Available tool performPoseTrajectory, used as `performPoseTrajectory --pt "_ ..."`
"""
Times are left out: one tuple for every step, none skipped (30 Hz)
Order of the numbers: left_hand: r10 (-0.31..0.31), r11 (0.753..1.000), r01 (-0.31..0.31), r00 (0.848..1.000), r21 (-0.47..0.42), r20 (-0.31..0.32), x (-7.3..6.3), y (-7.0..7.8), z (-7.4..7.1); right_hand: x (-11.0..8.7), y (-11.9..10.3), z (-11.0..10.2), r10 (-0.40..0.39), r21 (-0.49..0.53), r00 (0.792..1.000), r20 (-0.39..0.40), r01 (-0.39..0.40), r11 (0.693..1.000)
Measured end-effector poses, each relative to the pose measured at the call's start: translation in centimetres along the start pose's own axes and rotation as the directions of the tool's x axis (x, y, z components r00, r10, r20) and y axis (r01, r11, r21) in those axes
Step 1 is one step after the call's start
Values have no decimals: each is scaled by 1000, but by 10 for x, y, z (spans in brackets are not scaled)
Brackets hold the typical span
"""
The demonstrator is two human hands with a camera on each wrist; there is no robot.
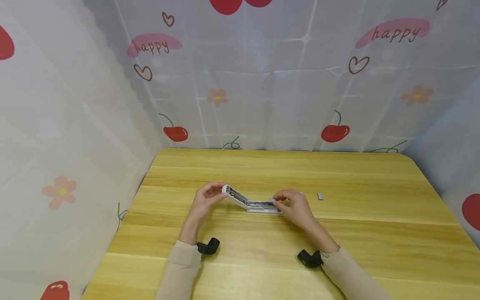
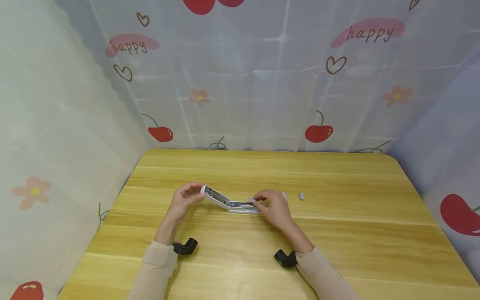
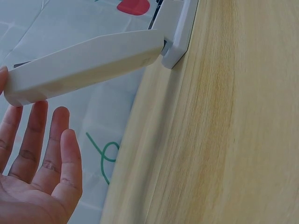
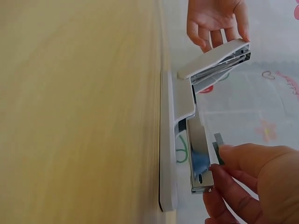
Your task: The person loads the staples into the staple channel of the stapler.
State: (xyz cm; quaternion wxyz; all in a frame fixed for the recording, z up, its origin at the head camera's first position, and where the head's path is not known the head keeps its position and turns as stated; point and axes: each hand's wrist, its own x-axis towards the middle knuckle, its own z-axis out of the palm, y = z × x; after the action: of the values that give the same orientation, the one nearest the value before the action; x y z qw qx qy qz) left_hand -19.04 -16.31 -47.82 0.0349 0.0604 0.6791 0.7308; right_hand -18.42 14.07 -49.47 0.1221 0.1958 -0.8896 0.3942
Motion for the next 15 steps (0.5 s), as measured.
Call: performPoseTrajectory --pt "-1 1000 1 1000 -1 -2 0 0 0 0 0 1 1 -5 1000 7 -1 1000" --pt "0 1000 0 1000 0 -2 0 0 0 1 0 2 3 -11 1000 14 -3 1000" --pt "2 1000 -2 1000 1 -1 0 0 0 1 0 2 6 -16 1000 20 -6 1000" --pt "3 1000 -3 1000 1 1 0 0 0 2 -1 3 6 -22 1000 26 -5 1000" --pt "5 1000 -5 1000 2 3 0 0 0 2 -1 4 5 -28 1000 30 -4 1000" --pt "7 1000 -7 1000 2 5 0 0 0 2 -2 4 4 -28 999 34 -3 1000" --pt "8 1000 -8 1000 0 6 0 0 0 2 -2 5 -1 -29 999 36 2 1000" --pt "9 1000 -9 1000 0 8 0 0 0 3 -3 5 -8 -31 999 39 9 999" --pt "8 1000 -8 1000 -1 8 0 0 0 3 -3 5 -14 -33 999 40 15 999" --pt "7 1000 -7 1000 -2 8 -1 1 0 3 -3 6 -22 -34 999 41 24 999" --pt "7 1000 -7 1000 -5 7 -1 1 0 3 -3 6 -31 -36 999 42 32 999" --pt "6 1000 -6 1000 -5 7 -1 1 0 3 -3 7 -38 -34 998 43 40 999" --pt "5 1000 -5 1000 -5 6 -1 1 0 3 -3 7 -44 -34 998 43 45 998" --pt "5 1000 -5 1000 -4 6 -1 1 0 3 -3 7 -47 -33 998 43 49 998" --pt "5 1000 -5 1000 -4 5 -1 1 0 3 -3 8 -51 -31 998 43 53 998"
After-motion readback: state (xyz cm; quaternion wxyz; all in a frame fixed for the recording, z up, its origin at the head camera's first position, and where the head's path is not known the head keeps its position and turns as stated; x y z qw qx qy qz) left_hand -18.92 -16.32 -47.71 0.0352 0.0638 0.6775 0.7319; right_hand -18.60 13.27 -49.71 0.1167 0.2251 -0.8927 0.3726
